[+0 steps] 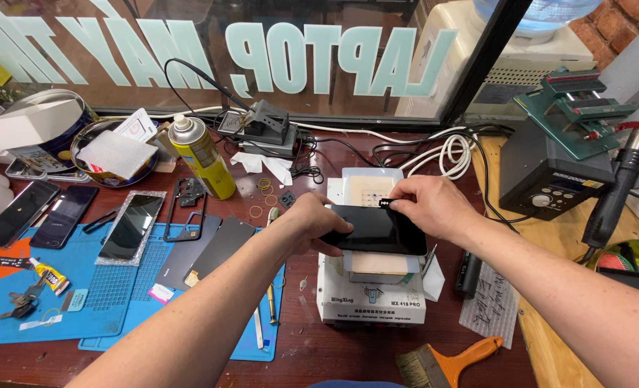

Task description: The person disassembles a smartphone, removes the back cover, and detaches internal components including the battery and display. They then reassemble the device by reconnecting cables and securing the back cover, finishing with a surface wipe.

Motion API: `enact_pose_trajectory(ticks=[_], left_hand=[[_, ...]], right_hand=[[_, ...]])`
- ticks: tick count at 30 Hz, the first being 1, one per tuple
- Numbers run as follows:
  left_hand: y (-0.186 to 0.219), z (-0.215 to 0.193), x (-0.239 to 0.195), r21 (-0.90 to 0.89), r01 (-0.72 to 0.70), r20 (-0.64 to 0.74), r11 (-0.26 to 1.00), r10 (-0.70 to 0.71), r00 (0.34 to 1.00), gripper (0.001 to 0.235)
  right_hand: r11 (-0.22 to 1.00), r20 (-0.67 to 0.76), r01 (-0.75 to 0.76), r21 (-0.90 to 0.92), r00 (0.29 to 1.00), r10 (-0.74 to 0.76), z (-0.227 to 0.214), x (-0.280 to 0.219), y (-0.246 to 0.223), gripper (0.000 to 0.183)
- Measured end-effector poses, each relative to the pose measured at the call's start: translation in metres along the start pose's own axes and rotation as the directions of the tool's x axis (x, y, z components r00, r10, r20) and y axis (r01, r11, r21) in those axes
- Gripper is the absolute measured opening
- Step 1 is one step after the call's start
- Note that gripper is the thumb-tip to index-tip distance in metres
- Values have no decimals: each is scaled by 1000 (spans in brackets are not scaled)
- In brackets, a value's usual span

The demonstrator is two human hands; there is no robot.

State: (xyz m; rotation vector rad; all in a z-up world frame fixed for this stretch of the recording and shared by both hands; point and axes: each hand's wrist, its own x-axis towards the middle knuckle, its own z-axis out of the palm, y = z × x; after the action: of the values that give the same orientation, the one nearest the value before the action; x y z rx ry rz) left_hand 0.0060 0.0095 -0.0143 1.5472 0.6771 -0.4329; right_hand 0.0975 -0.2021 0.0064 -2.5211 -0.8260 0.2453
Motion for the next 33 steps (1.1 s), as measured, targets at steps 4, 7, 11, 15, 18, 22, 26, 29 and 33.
enact_pose_trajectory(ticks=[4, 7, 11, 15, 18, 22, 26, 29, 33], left_hand=[[-2, -1, 4, 0, 1, 17, 1000, -1, 1000, 47], [-2, 0, 7, 4, 0, 20, 1000, 0, 1000, 45], [-2, 0, 8, 8, 14, 12, 1000, -14, 1000, 45], [-1, 1, 6, -2, 27, 5, 1000, -27, 1000, 47], [-1, 0, 5, -10, 18, 6, 1000, -18, 1000, 47], [0, 1, 4, -22, 24, 9, 999, -24, 1000, 49], [1, 1, -1, -5, 34, -4, 999, -34, 999, 53], [6, 2, -6, 7, 32, -2, 999, -32, 999, 53], [1, -1, -11, -41, 11, -9, 999, -12, 1000, 59]], right_hand=[[999, -47, 35, 40, 998, -33, 2, -4, -2, 19], [991, -118, 122, 52, 986, -115, 7, -8, -2, 16], [981, -192, 182, 73, 967, -165, 11, -13, -1, 14], [977, -188, 196, 84, 966, -177, 17, -10, -3, 14], [971, -180, 222, 91, 963, -203, 20, -5, -3, 15], [991, -95, 109, 78, 990, -101, 17, 3, -1, 18], [999, 51, -52, 7, 997, 51, 17, 17, -3, 21], [1000, 79, -23, -1, 997, 23, 15, 17, -2, 20], [994, 60, -27, 109, 998, 20, 17, 8, 9, 26]])
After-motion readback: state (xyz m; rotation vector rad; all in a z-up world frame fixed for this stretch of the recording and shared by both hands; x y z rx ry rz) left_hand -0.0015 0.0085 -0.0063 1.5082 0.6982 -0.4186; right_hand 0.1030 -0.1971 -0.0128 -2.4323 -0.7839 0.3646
